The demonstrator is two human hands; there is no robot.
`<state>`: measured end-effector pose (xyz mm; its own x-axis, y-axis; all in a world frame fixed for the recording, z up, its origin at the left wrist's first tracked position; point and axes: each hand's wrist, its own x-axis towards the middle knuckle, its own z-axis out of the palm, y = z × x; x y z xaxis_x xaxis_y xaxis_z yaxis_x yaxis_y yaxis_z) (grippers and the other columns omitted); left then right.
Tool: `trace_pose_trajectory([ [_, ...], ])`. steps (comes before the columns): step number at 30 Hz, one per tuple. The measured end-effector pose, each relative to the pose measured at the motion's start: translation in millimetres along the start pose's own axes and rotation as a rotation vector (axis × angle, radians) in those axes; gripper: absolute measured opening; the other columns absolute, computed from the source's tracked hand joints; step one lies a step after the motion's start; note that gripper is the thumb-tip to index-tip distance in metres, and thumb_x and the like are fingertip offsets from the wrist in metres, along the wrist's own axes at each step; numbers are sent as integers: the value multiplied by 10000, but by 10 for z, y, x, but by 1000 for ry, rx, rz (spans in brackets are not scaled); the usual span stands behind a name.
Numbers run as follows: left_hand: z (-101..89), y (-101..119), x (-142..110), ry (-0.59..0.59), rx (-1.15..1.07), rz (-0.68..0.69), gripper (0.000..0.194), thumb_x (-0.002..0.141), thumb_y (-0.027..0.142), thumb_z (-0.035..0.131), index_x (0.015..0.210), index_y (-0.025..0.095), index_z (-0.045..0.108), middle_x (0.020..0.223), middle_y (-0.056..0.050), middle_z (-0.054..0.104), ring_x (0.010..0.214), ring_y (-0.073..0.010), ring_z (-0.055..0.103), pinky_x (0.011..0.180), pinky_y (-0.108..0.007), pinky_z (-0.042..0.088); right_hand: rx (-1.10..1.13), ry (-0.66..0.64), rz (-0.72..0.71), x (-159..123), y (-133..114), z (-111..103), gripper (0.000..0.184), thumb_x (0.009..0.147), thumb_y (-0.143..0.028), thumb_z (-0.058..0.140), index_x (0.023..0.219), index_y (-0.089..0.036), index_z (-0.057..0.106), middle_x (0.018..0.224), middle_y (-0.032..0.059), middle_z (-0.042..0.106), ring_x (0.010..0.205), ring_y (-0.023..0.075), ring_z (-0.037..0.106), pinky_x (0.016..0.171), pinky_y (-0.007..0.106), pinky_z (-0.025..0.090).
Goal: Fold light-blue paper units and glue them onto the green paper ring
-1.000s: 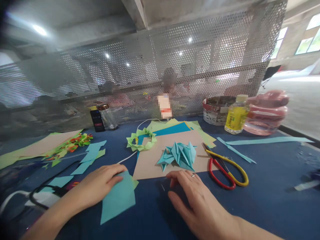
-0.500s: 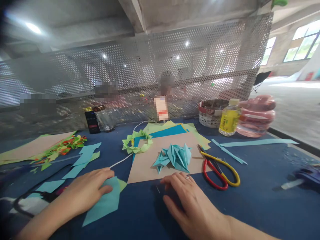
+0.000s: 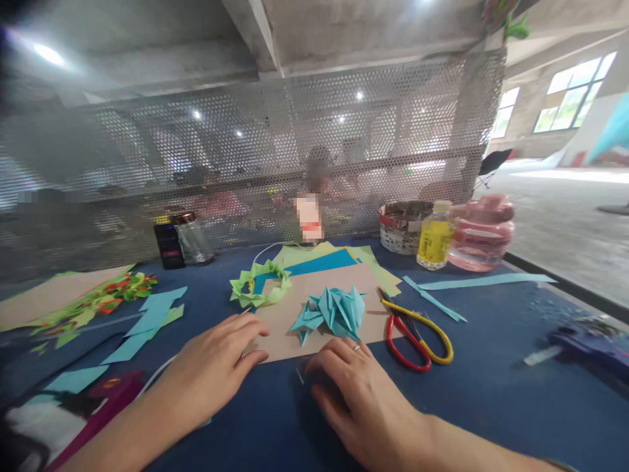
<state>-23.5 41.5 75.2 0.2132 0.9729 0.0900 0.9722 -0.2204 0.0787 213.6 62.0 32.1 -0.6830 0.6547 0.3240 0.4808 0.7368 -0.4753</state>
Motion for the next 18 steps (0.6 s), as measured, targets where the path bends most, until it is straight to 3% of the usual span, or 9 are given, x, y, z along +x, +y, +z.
trace_pose_trajectory([
  [5, 157, 144, 283, 39, -107, 114, 267, 893, 147, 637, 1159, 147, 628, 1172, -87, 659, 1144, -258, 609, 989, -452, 499, -87, -28, 35, 32, 40, -31, 199, 927, -131, 509, 1072, -231, 600, 1062, 21, 661, 984, 184, 621, 915, 379, 495],
  [9, 317, 256, 437, 63, -146, 162, 354, 916, 209, 648, 1258, 167, 567, 1288, -91, 602, 1144, -255, 608, 954, -478, 516, -190, 3, 133, 77, 134, -50, 222, 900, -158, 566, 1113, -196, 616, 1167, 95, 655, 1079, 293, 610, 956, 539, 448],
  [12, 390, 295, 530, 80, -167, 127, 262, 941, 266, 626, 1181, 162, 608, 1216, -81, 631, 1077, -240, 635, 909, -465, 537, -251, 31, 190, 104, 200, -74, 241, 879, -166, 588, 1116, -178, 630, 1200, 136, 639, 1138, 342, 582, 973, 595, 414],
  [18, 311, 182, 610, 85, -341, -44, 201, 951, 322, 610, 1067, 163, 648, 1101, -61, 672, 1001, -211, 652, 892, -438, 534, -270, 54, 181, 85, 198, -93, 287, 861, -176, 594, 1143, -214, 629, 1210, 108, 631, 1145, 308, 577, 978, 536, 432],
])
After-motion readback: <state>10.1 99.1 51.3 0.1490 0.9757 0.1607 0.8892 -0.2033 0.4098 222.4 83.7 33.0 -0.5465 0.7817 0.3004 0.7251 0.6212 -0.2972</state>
